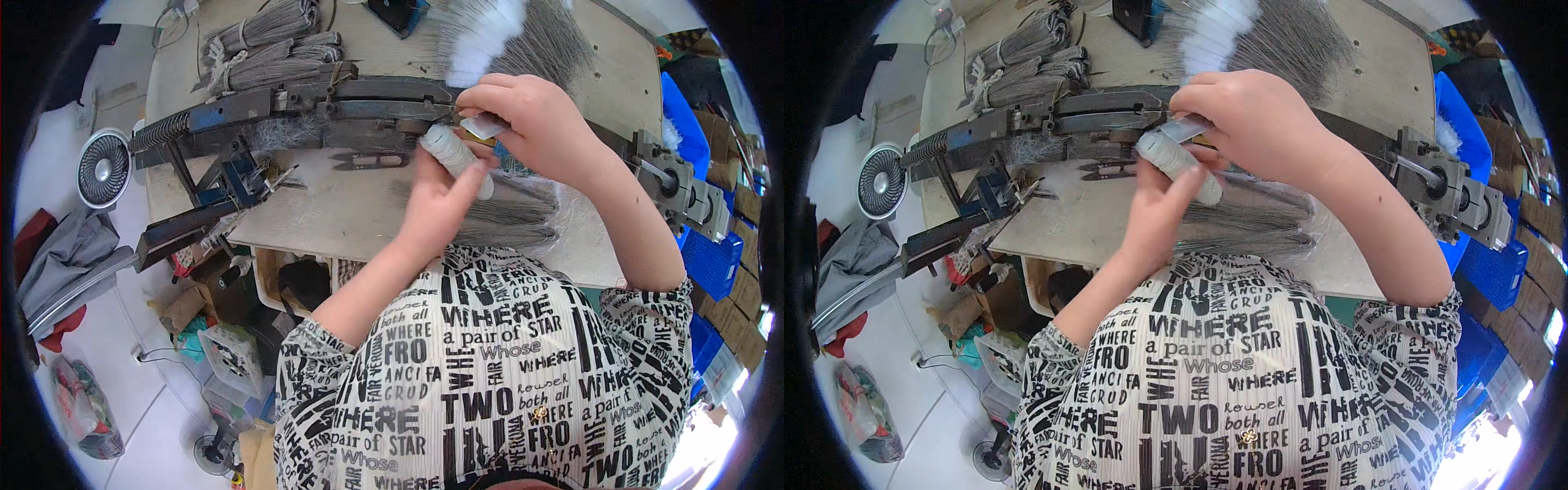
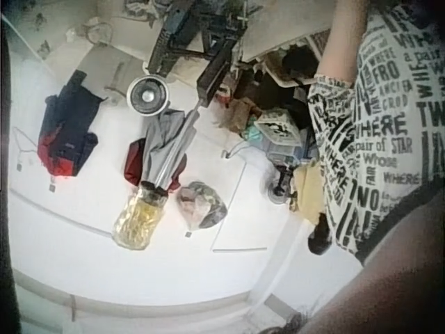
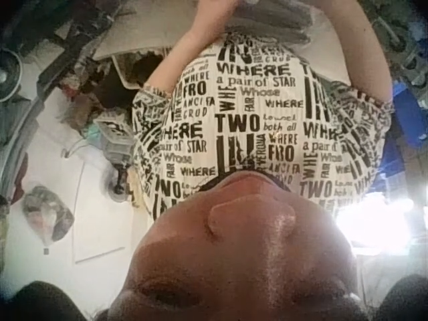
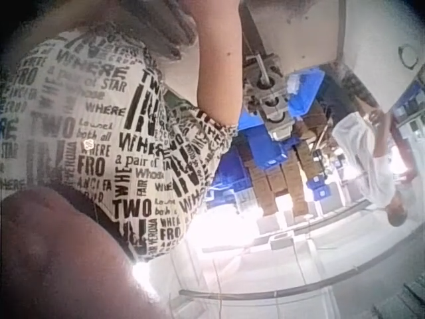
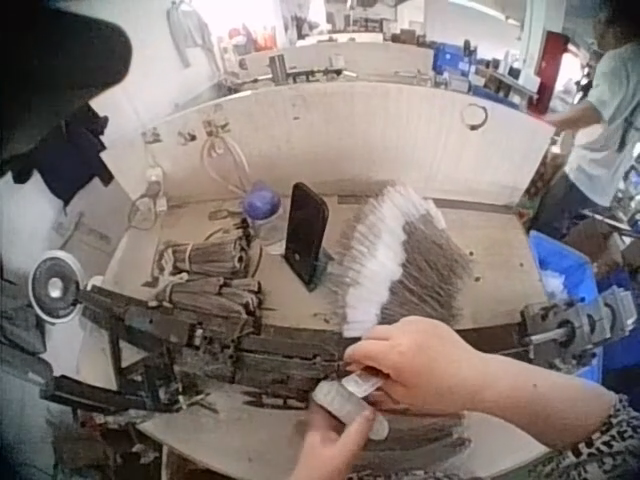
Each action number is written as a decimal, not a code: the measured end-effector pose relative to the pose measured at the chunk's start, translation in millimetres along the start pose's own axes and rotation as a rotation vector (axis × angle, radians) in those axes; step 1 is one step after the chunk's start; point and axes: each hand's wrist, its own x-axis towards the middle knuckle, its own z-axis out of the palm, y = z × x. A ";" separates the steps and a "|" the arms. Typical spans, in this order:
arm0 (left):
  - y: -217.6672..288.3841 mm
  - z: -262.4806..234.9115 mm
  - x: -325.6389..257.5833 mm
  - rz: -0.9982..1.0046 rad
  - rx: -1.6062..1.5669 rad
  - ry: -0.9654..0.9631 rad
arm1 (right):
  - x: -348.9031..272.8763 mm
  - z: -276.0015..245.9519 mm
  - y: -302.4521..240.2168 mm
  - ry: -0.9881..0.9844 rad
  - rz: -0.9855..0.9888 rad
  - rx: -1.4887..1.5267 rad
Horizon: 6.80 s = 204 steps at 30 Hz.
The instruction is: The person is assembling brushes by inserting bristles into a metal frame using a specialized machine.
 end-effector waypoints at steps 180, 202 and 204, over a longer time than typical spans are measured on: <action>76.1 -307.4 -147.4 0.303 0.039 1.358 | -192.1 51.3 23.1 0.099 0.633 0.176; 45.4 -71.3 -44.7 0.094 0.388 -0.023 | -73.6 22.3 -26.5 0.216 0.193 0.249; 47.1 -44.1 -44.3 0.132 0.333 -0.001 | -57.8 64.4 -29.4 -0.048 0.569 0.550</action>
